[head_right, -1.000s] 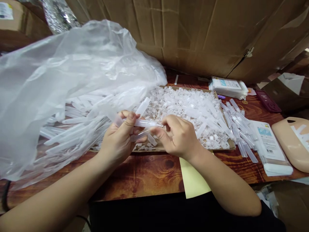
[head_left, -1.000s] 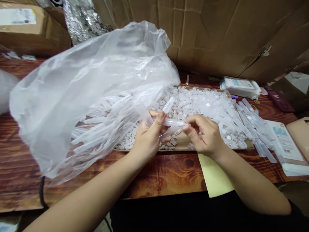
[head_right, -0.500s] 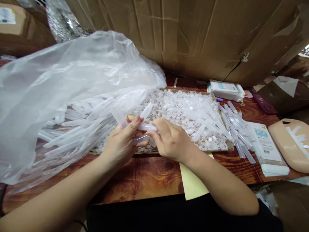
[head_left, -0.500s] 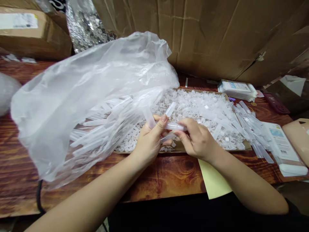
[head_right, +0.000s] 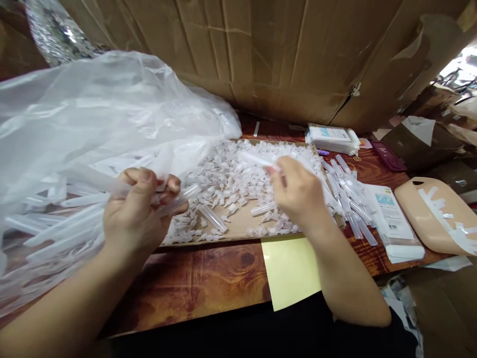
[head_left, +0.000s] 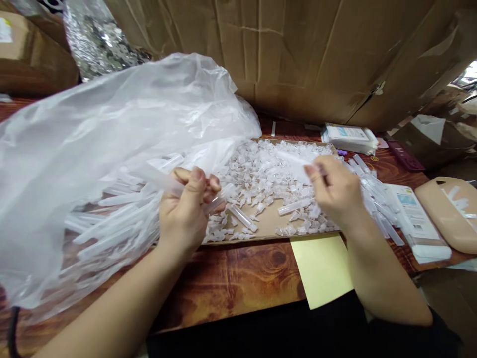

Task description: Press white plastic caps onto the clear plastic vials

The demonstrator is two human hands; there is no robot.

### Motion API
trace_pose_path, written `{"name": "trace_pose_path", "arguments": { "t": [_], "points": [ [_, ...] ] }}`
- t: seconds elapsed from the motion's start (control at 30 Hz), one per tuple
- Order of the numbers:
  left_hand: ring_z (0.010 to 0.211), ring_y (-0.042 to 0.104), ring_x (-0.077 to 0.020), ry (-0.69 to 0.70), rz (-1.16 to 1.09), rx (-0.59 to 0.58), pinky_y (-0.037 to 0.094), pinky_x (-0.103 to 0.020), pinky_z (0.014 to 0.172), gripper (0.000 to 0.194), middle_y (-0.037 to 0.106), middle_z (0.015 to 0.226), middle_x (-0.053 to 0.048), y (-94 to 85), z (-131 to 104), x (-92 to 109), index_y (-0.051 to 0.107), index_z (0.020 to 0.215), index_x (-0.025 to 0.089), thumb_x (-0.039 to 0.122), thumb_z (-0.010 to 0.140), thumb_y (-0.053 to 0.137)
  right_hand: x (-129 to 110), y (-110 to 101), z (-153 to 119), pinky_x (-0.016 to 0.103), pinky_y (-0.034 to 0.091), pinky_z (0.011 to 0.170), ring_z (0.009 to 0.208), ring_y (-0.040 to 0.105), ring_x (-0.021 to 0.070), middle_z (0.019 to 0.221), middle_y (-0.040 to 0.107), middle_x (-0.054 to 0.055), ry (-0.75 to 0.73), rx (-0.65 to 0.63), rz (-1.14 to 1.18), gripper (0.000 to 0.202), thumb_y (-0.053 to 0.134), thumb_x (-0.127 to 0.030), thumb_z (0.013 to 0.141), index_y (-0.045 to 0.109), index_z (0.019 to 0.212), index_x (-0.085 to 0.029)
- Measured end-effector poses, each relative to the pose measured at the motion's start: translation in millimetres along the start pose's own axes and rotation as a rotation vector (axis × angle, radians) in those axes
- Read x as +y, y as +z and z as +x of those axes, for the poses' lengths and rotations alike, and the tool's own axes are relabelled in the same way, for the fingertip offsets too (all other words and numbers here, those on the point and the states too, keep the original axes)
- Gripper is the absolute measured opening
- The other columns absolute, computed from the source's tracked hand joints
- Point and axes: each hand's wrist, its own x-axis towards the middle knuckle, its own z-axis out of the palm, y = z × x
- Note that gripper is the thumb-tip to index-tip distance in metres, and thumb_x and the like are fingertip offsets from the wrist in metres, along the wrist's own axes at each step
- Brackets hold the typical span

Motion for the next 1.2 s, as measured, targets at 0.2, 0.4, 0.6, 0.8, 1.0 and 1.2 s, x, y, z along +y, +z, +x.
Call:
{"name": "trace_pose_path", "arguments": {
  "t": [0.2, 0.4, 0.6, 0.8, 1.0, 1.2],
  "points": [
    [0.043, 0.036, -0.0082, -0.217, 0.167, 0.035, 0.041, -0.017, 0.034, 0.043, 0.055, 0.055, 0.001, -9.8, 12, 2, 0.047, 0.062, 0.022, 0.047, 0.078, 0.079, 64, -10, 14, 0.039, 0.048, 0.068, 0.078, 0.059, 0.0254, 0.092, 0.058, 0.01, 0.021, 0.142, -0.436, 0.027, 0.066, -0.042, 0.088, 0.071, 0.097, -0.017],
    [0.041, 0.035, -0.0071, -0.191, 0.126, 0.079, 0.03, -0.014, 0.033, 0.044, 0.051, 0.05, 0.002, -11.1, 17, 4, 0.039, 0.061, 0.022, 0.035, 0.08, 0.076, -4, 26, 6, 0.035, 0.048, 0.072, 0.08, 0.056, 0.0209, 0.083, 0.064, 0.007, -0.574, -0.206, -0.052, 0.013, 0.057, -0.021, 0.097, 0.069, 0.093, -0.018],
    [0.039, 0.032, -0.0074, -0.178, 0.141, 0.085, 0.024, -0.014, 0.033, 0.041, 0.049, 0.047, 0.004, -15.0, 22, 0, 0.033, 0.062, 0.023, 0.028, 0.078, 0.07, -38, 69, 18, 0.03, 0.046, 0.07, 0.086, 0.057, 0.0191, 0.086, 0.066, 0.009, -0.668, -0.8, -0.283, 0.025, 0.052, -0.002, 0.095, 0.07, 0.082, -0.014],
    [0.04, 0.032, -0.0066, -0.156, 0.155, -0.032, 0.024, -0.014, 0.034, 0.042, 0.046, 0.049, 0.006, -17.9, 18, -2, 0.032, 0.06, 0.022, 0.029, 0.078, 0.069, -51, 71, 25, 0.03, 0.046, 0.071, 0.087, 0.061, 0.0205, 0.091, 0.07, 0.011, -0.52, -0.887, -0.379, 0.019, 0.057, -0.002, 0.091, 0.072, 0.088, -0.014],
    [0.039, 0.029, -0.0041, -0.236, 0.159, -0.177, 0.024, -0.014, 0.034, 0.046, 0.049, 0.05, 0.006, -18.1, 15, -3, 0.033, 0.06, 0.021, 0.035, 0.076, 0.073, -37, 72, 17, 0.032, 0.051, 0.076, 0.087, 0.062, 0.0211, 0.092, 0.07, 0.012, -0.44, -0.791, -0.232, 0.017, 0.058, -0.002, 0.086, 0.07, 0.08, -0.013],
    [0.042, 0.03, -0.0048, -0.346, 0.031, -0.312, 0.024, -0.012, 0.037, 0.053, 0.041, 0.049, 0.007, -17.4, 12, -3, 0.034, 0.06, 0.02, 0.042, 0.077, 0.08, -30, 48, 7, 0.032, 0.058, 0.072, 0.078, 0.068, 0.0154, 0.088, 0.074, 0.004, -0.051, -0.197, 0.647, 0.004, 0.071, -0.023, 0.087, 0.074, 0.087, -0.02]
  ]
}}
